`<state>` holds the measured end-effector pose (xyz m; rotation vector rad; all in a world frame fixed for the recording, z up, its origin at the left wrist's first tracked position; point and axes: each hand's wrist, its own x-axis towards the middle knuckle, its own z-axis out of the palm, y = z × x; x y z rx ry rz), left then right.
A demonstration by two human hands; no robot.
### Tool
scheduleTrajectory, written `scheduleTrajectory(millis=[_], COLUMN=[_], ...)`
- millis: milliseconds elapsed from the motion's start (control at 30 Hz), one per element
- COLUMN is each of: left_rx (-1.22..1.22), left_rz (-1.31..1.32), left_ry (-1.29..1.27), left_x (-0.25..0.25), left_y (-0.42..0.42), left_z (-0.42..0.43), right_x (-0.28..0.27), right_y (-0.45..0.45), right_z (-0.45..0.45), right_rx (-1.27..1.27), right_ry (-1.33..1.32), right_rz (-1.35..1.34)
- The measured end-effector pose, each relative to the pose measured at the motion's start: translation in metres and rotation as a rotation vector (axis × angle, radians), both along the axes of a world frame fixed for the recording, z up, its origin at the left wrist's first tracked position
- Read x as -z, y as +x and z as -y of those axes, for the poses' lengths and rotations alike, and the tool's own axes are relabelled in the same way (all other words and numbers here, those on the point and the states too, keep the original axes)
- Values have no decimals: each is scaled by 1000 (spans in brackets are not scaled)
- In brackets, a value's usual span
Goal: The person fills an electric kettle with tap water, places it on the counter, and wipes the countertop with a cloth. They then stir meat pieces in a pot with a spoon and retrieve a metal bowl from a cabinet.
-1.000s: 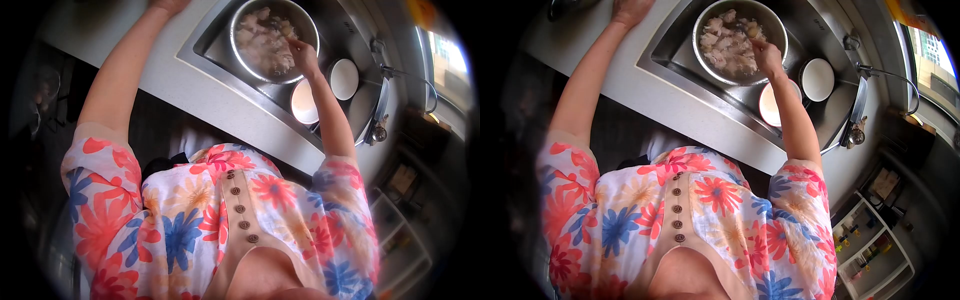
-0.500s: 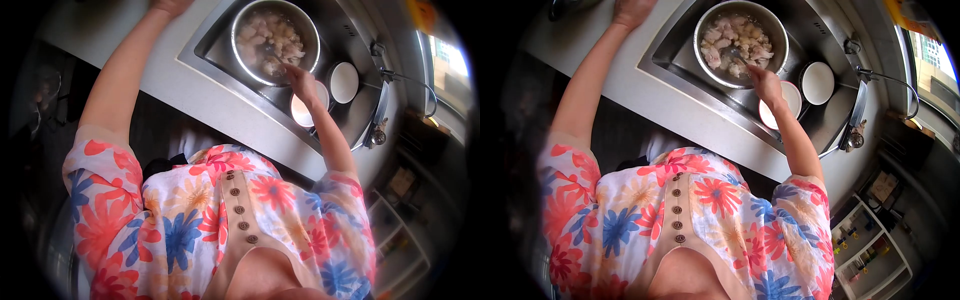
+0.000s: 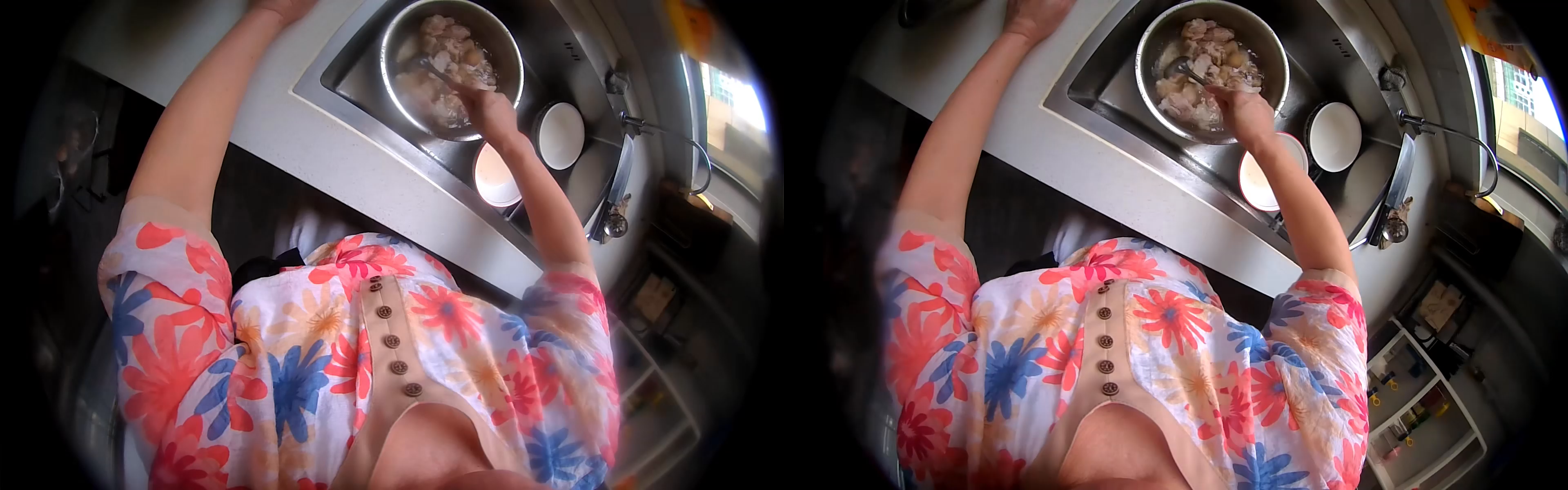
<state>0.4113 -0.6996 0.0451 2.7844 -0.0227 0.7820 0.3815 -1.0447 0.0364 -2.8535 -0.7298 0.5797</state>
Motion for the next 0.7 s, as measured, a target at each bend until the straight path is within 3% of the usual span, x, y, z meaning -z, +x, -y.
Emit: scheduleTrajectory(millis=[233, 300, 500, 633, 700], left_rx=[-4, -2, -15, -4, 6], left_rz=[-17, -16, -20, 8, 8], left_ry=[-8, -7, 13, 26, 5], left_x=[-5, -6, -6, -2, -2], left_y=[-1, -1, 0, 2, 1], left_z=[2, 2, 1, -2, 2], right_x=[-75, -65, -5, -19, -28], right_y=[-29, -38, -20, -9, -5], right_z=[56, 68, 28, 28, 51], right_rx=[68, 66, 195, 295, 332], right_ry=[118, -19, 101, 384, 327], right_rz=[48, -7, -48, -68, -71])
